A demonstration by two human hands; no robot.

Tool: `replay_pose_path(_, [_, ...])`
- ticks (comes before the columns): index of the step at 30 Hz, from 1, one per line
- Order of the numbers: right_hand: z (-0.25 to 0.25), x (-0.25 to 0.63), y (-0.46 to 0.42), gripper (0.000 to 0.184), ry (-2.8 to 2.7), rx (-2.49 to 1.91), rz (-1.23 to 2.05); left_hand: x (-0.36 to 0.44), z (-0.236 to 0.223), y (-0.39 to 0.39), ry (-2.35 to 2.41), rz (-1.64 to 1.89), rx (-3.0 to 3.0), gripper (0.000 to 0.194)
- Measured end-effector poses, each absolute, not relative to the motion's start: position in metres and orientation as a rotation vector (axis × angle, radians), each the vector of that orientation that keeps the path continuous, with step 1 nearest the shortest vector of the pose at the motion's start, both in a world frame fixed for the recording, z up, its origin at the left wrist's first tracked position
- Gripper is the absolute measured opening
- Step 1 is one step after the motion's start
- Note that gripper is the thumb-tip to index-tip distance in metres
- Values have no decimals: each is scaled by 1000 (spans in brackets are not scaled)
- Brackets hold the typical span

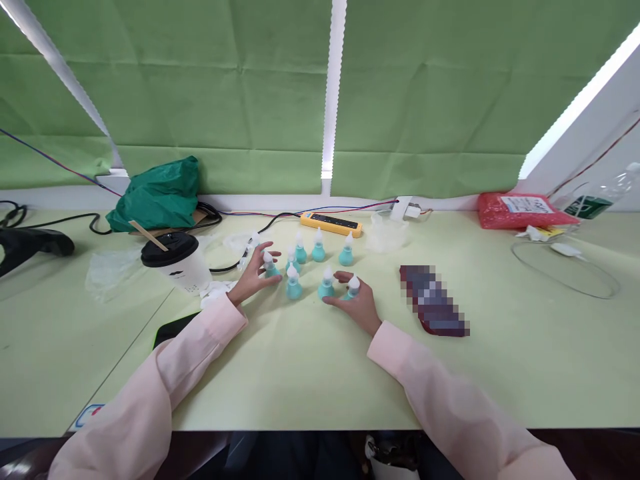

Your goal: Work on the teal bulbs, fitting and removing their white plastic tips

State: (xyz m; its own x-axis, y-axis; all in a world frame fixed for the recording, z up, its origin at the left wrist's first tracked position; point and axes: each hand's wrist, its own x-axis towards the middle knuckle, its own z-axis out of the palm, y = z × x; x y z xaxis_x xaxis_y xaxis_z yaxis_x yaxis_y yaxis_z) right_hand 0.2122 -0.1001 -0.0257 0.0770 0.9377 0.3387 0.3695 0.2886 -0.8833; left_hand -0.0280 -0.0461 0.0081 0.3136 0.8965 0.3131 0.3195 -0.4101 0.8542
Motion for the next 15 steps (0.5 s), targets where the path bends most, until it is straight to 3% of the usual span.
replay_pose_path(4, [-25, 209, -94, 41, -1435, -1300, 746, -19, 6, -47, 1076, 1123, 1983, 105])
replay_pose_path(9, [-27, 217, -74, 40, -1322, -1322, 698, -12, 6, -54, 1114, 1241, 2097, 111])
replay_pose_path(12, [-28, 223, -55, 44, -1300, -1310, 695, -12, 8, -64, 1218, 1456, 2125, 97])
replay_pose_path(15, [-29, 224, -42, 44, -1343, -1282, 742, -10, 9, -80, 1328, 1721, 2133, 58])
